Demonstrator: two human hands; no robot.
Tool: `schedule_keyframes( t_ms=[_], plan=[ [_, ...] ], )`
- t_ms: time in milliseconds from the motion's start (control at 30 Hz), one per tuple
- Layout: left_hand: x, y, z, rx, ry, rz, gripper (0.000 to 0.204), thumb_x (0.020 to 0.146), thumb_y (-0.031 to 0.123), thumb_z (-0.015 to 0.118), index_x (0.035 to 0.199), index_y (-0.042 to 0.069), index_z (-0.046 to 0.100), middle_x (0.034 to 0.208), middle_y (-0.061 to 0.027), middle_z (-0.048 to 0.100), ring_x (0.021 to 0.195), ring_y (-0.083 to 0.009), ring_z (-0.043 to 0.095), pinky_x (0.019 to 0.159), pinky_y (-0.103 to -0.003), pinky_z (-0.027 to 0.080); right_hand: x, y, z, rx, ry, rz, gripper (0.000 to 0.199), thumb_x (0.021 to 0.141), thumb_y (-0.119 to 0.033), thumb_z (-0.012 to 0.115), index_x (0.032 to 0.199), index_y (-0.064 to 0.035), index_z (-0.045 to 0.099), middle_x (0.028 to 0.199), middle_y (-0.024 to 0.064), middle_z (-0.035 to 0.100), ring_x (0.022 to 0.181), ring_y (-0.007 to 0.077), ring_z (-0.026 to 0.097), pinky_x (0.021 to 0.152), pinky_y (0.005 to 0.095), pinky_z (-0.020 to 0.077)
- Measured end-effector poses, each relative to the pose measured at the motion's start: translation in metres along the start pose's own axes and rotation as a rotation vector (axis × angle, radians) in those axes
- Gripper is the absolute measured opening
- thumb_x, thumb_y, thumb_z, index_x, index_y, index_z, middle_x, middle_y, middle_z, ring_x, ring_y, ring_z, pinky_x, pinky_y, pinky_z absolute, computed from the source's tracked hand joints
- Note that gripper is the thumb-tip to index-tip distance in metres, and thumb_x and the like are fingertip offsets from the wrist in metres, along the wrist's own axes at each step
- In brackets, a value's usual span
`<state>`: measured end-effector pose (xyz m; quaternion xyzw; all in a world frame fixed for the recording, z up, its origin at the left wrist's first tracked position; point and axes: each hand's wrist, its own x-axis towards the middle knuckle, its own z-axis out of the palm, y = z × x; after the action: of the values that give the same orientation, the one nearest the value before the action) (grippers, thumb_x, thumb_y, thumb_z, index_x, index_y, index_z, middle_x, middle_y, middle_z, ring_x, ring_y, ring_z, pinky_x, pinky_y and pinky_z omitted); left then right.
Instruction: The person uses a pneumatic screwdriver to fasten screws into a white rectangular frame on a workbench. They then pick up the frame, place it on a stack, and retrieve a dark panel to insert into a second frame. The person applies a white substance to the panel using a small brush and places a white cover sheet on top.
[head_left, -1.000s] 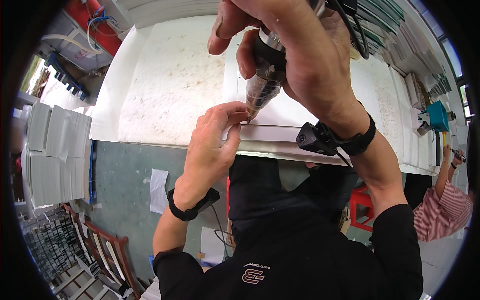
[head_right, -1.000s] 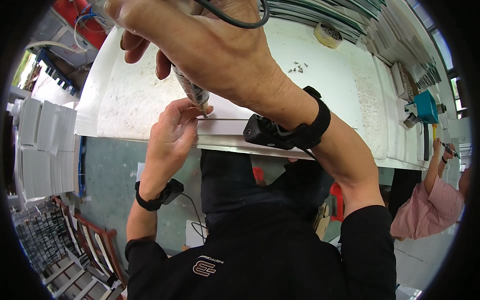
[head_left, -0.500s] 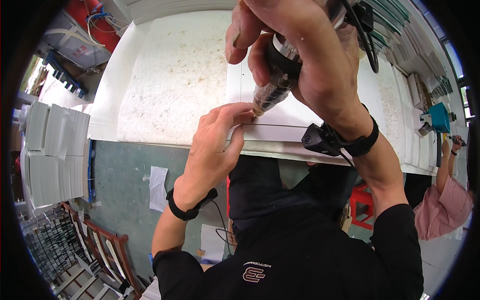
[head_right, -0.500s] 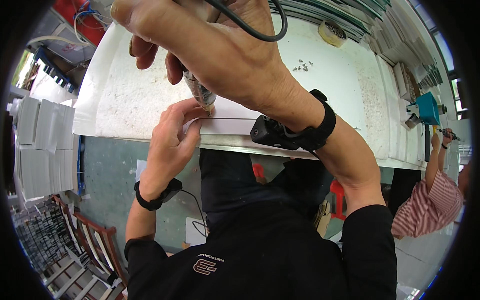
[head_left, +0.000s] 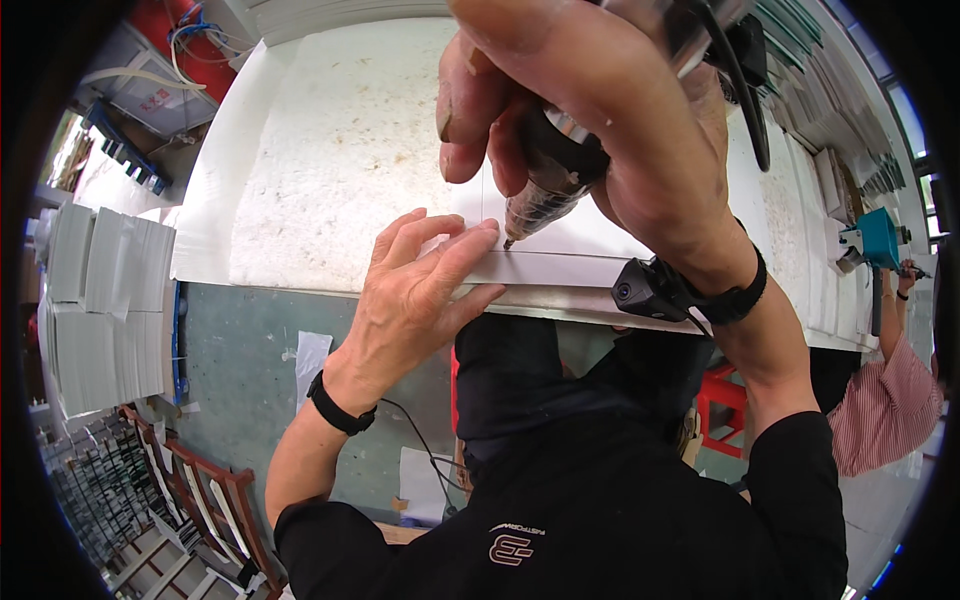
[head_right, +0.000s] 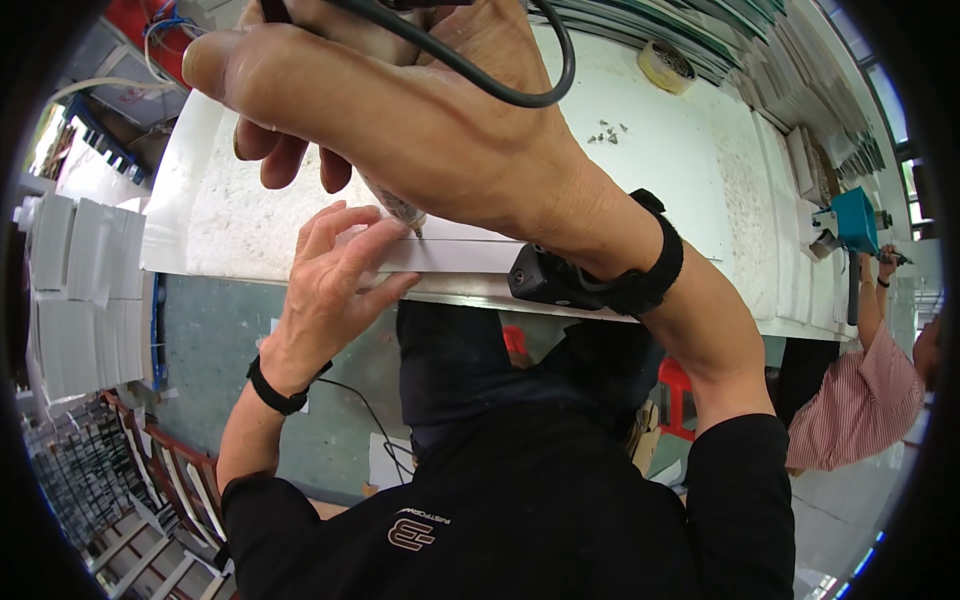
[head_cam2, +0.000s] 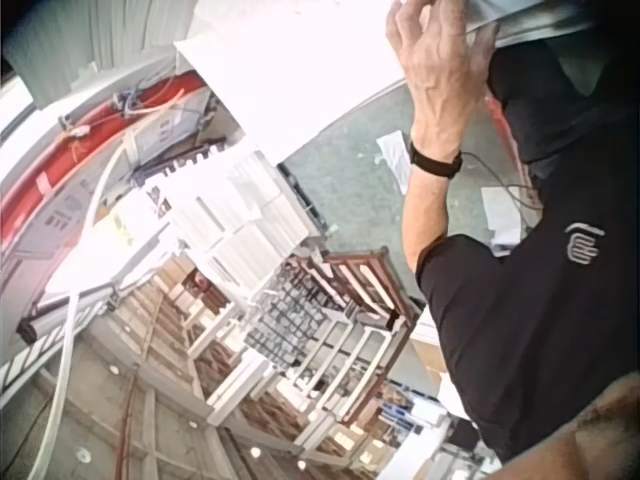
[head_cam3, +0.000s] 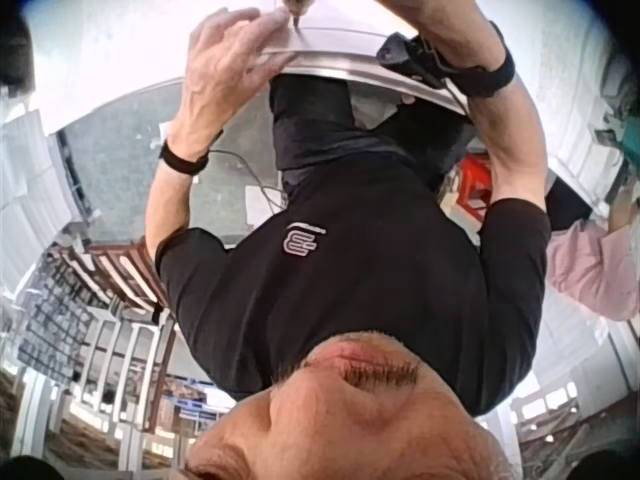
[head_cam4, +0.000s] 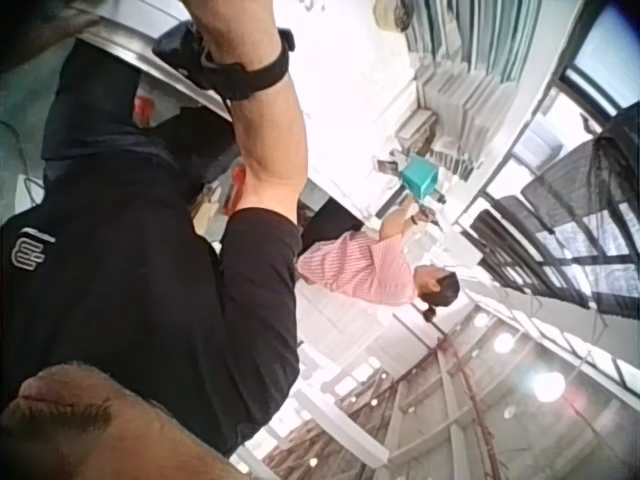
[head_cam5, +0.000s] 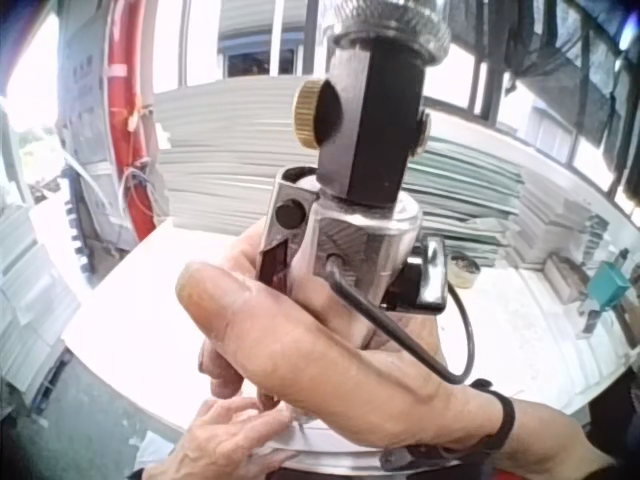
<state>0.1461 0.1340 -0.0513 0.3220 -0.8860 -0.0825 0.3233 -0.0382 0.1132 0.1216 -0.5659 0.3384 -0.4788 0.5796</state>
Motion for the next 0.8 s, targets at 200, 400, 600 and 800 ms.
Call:
schedule_keyframes(
  t_ms=[200, 400, 600, 800],
  plan=[
    [-0.003, -0.002, 0.006, -0.023, 0.039, -0.005, 0.044, 0.076, 0.017, 0.089, 0.113, 0.013, 0.067, 0.124, 0.0019, 0.075, 0.117, -0.0231, 0.063, 0.11, -0.048, 0.045, 0.006, 0.026, -0.035, 0.323, -0.305, -0.101, 0.039, 0.105, -0.043, 0.064, 0.106, -0.0041, 0.065, 0.081, 0.006, 0.068, 0.073, 0.0129, 0.066, 0.063, 0.0261, 0.0523],
    [-0.002, -0.002, 0.004, -0.032, 0.051, -0.008, 0.048, 0.074, 0.016, 0.09, 0.115, 0.012, 0.065, 0.114, 0.0038, 0.076, 0.115, -0.0197, 0.064, 0.112, -0.05, 0.044, 0.01, 0.034, -0.023, -0.344, -0.144, -0.361, 0.031, 0.102, -0.031, 0.07, 0.103, -0.0005, 0.07, 0.078, 0.0041, 0.067, 0.061, 0.0084, 0.062, 0.054, 0.0246, 0.0499],
    [-0.003, -0.003, 0.004, -0.073, 0.061, -0.01, 0.054, 0.074, 0.016, 0.091, 0.12, 0.011, 0.063, 0.103, 0.0034, 0.075, 0.112, -0.0188, 0.064, 0.114, -0.051, 0.043, 0.017, -0.009, -0.011, -0.061, -0.055, 0.237, 0.032, 0.095, -0.033, 0.074, 0.086, -0.0024, 0.068, 0.069, 0.0061, 0.065, 0.047, 0.0088, 0.054, 0.044, 0.0249, 0.0445],
    [-0.001, -0.001, 0.0, -0.059, 0.038, -0.012, 0.053, 0.077, 0.017, 0.089, 0.123, 0.008, 0.064, 0.102, 0.002, 0.076, 0.111, -0.019, 0.065, 0.115, -0.051, 0.042, 0.006, 0.037, -0.016, -0.099, -0.103, -0.152, 0.03, 0.101, -0.028, 0.063, 0.085, -0.0023, 0.061, 0.07, 0.0103, 0.065, 0.043, 0.0103, 0.05, 0.041, 0.0253, 0.0396]
  ],
)
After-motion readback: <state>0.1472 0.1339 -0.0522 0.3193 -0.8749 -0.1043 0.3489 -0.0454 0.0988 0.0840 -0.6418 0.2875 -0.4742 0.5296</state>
